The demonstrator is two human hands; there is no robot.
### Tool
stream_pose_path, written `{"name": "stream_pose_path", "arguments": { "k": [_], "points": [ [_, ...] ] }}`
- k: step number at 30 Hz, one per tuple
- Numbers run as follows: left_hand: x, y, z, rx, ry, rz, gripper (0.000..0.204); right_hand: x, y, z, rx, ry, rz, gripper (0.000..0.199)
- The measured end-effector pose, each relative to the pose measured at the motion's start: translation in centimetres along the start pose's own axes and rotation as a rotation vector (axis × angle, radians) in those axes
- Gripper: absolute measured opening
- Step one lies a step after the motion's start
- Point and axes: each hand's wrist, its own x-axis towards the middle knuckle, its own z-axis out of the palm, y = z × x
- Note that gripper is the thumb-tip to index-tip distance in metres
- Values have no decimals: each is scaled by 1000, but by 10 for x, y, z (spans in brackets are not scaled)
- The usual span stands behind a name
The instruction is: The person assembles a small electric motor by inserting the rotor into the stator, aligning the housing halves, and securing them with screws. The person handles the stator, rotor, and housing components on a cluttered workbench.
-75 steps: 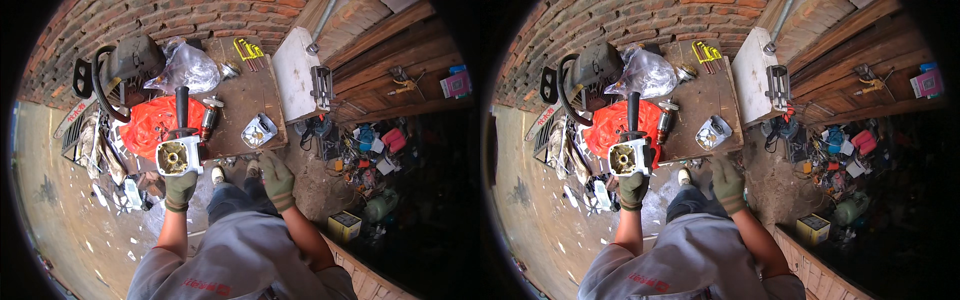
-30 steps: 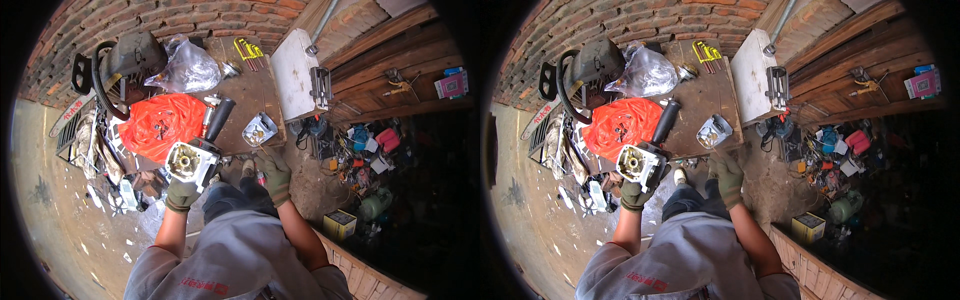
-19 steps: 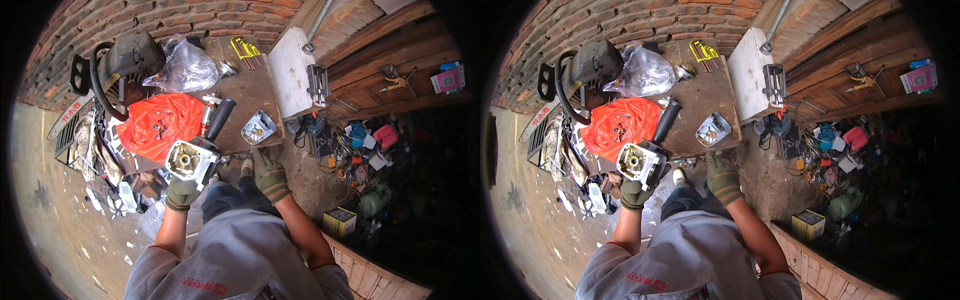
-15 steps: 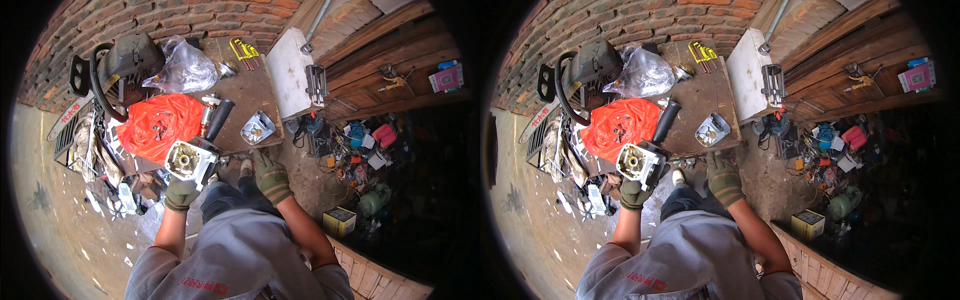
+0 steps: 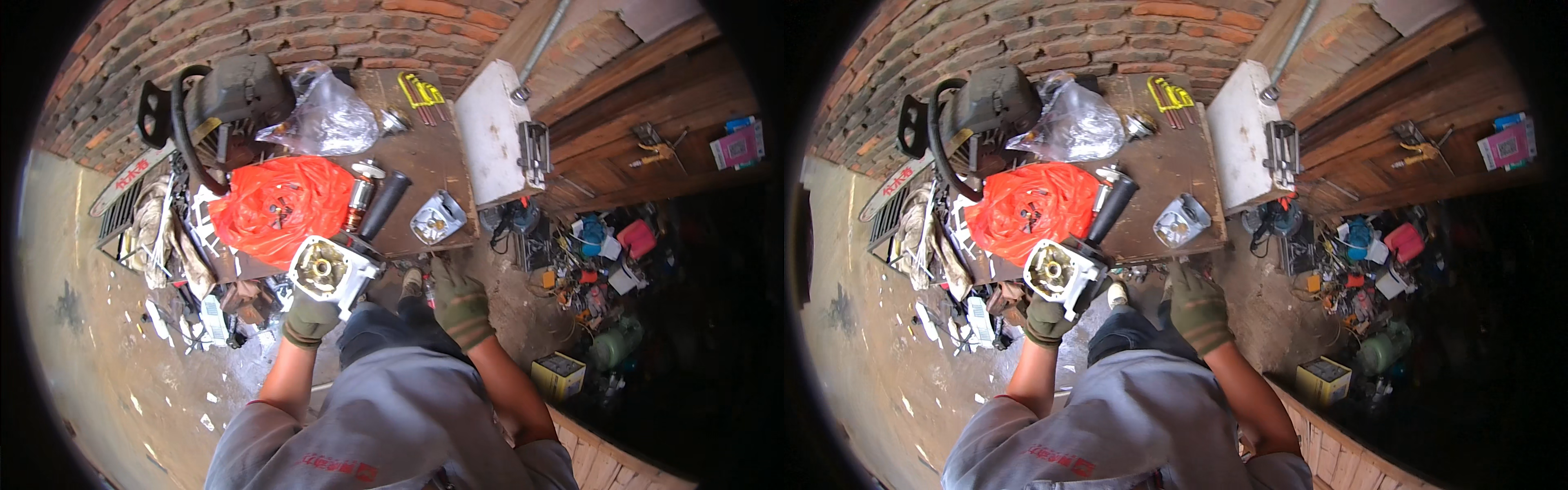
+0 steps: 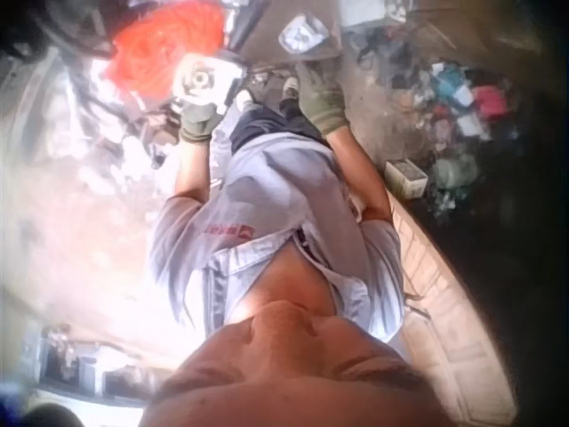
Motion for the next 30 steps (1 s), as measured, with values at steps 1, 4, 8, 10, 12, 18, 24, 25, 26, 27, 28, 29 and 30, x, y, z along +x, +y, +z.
{"name": "stream_pose_path", "arguments": {
  "k": [1, 4, 8, 10, 12, 18, 24, 25, 26, 27, 28, 29, 30],
  "points": [
    [-1, -2, -6, 85, -6, 49, 37, -1, -2, -9, 48, 46, 4, 42],
    [-8, -8, -19, 144, -60, 131, 46, -6, -9, -45, 452, 187, 215, 37],
    [-15, -7, -15, -812, -129, -295, 66, 1, -4, -86, 1316, 343, 458, 36],
    [-13, -15, -16, -1025, -290, -337, 59, 20, -6, -104, 1497, 383, 361, 35],
    [-13, -13, -15, -1307, -347, -549, 50, 36, -3, -114, 925, 254, 293, 44],
    [-3, -2, 1, -1376, -653, -510, 53, 40, -23, -127, 1140, 3, 496, 54],
    [-20, 6, 21, -757, -288, -497, 44, 47, -32, -122, 985, 172, 784, 39],
    [-24, 9, 28, -661, -292, -442, 45, 47, -33, -121, 972, 229, 802, 36],
    [-28, 12, 34, -627, -311, -380, 46, 45, -34, -119, 928, 275, 743, 35],
    [-33, 15, 38, -630, -337, -343, 47, 42, -35, -118, 885, 319, 686, 35],
    [-36, 15, 41, -660, -358, -332, 48, 40, -37, -118, 859, 356, 652, 34],
    [-36, 13, 39, -720, -393, -330, 57, 39, -37, -117, 832, 395, 616, 33],
    [-35, 15, 39, -780, -429, -331, 68, 38, -39, -119, 823, 429, 603, 32]
  ]
}}
